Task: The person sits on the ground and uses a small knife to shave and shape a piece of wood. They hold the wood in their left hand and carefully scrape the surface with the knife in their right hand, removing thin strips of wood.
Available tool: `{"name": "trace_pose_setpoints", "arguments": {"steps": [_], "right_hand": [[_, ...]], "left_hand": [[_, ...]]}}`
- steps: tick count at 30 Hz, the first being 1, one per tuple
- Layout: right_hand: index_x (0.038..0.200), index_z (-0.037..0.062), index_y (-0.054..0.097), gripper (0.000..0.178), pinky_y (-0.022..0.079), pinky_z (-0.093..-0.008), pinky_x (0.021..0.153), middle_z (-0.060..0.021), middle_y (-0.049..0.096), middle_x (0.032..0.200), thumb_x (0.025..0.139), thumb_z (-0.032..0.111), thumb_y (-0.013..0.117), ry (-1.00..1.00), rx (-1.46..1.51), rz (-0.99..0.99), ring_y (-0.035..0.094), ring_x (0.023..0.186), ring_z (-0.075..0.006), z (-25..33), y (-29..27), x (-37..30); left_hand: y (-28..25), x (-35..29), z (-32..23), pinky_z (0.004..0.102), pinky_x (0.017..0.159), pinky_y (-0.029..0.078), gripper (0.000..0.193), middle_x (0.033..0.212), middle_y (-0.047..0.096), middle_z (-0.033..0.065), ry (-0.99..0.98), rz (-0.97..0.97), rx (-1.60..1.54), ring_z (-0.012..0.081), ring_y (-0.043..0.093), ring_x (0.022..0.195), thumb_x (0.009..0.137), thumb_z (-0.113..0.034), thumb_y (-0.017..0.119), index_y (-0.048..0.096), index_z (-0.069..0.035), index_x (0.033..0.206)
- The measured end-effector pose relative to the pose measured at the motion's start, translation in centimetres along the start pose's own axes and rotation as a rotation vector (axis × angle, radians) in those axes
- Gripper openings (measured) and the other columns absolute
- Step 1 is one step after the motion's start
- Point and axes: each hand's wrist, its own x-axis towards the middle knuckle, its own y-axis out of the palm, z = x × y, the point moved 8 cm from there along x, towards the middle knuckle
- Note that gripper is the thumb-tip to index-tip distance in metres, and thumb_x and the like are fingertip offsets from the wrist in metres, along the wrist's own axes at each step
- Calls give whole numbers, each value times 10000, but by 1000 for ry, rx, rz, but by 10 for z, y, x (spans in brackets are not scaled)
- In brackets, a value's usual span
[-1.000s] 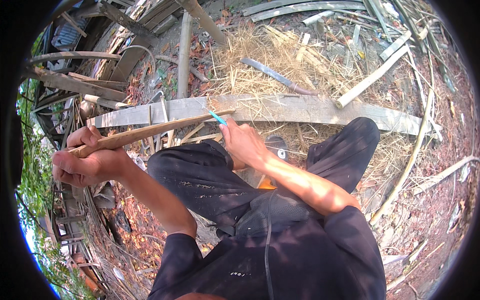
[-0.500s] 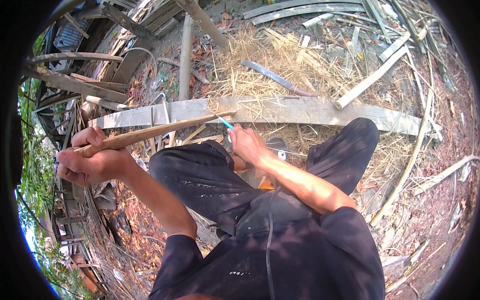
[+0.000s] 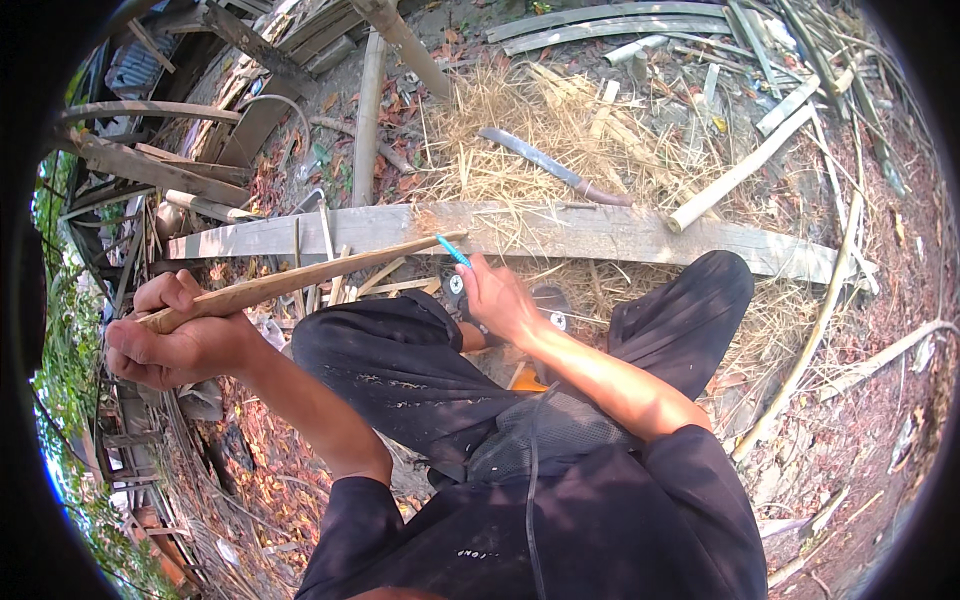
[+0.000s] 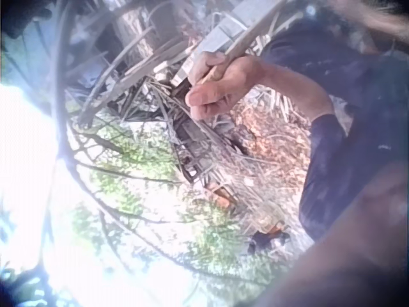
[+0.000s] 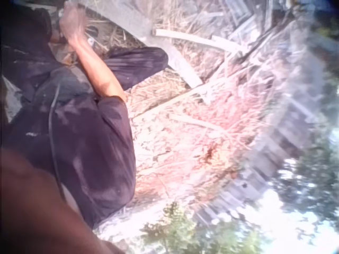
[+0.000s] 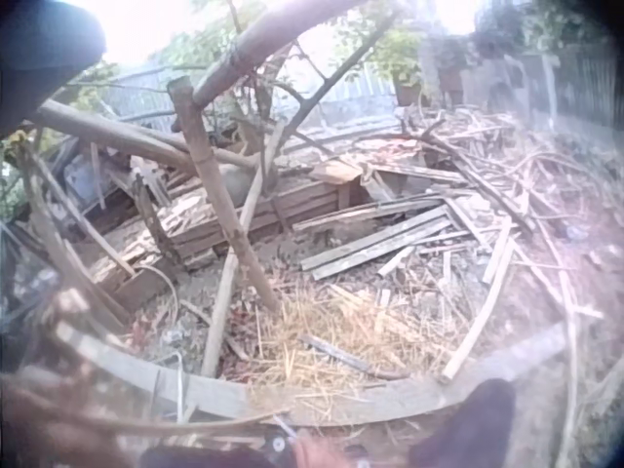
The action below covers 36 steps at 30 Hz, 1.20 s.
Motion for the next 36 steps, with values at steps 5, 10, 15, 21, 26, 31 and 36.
{"name": "trace_pose_setpoints", "arguments": {"steps": [5, 10, 15, 21, 26, 31, 36], "right_hand": [[878, -58, 538, 387, 463, -520, 622, -292, 569, 643, 965, 278, 367, 73, -207, 5, 571, 646, -476, -74, 21, 15], [885, -66, 545, 401, 464, -520, 651, -306, 589, 705, 966, 285, 367, 115, 12, 51, 597, 715, -466, -8, -2, 8], [906, -61, 543, 397, 464, -518, 597, -308, 579, 683, 967, 288, 365, 145, -82, 74, 568, 658, -495, -55, 29, 23], [881, -48, 526, 397, 470, -530, 591, -287, 573, 632, 972, 297, 352, 123, -96, 23, 579, 637, -483, -71, 45, 23], [919, -36, 563, 423, 482, -522, 699, -302, 597, 744, 965, 331, 356, 107, -91, 47, 599, 740, -461, -56, 35, 29], [919, -33, 570, 408, 467, -524, 720, -303, 590, 714, 962, 318, 367, 166, -216, 24, 601, 787, -446, -113, 48, 33], [877, -21, 547, 378, 463, -498, 562, -252, 554, 573, 960, 312, 391, 49, 7, -37, 567, 576, -449, -53, 27, 26]], "left_hand": [[12, -1, -6, 198, 313, 269, 290, 387, 342, 65, -1, -11, 2, 113, 322, 315, 953, -289, 461, 282, -95, 833], [-6, -1, 3, 200, 308, 291, 280, 395, 360, 67, -22, -36, 51, 111, 338, 320, 955, -297, 454, 287, -108, 833], [4, 1, 0, 217, 311, 316, 285, 412, 394, 94, -9, -22, 23, 123, 348, 330, 945, -308, 475, 297, -115, 832], [5, -1, -1, 226, 320, 337, 291, 417, 399, 99, -31, -11, 31, 124, 348, 337, 940, -305, 486, 295, -115, 830], [-9, 0, 5, 233, 325, 357, 305, 421, 408, 104, -25, -14, 67, 117, 343, 345, 941, -305, 484, 286, -111, 816], [12, 0, 1, 228, 327, 360, 306, 428, 400, 92, -15, -10, 69, 114, 339, 348, 948, -318, 467, 294, -115, 798], [-11, 1, 3, 198, 315, 322, 330, 427, 360, 58, -22, -58, 120, 97, 312, 346, 945, -359, 456, 291, -134, 769]]}}
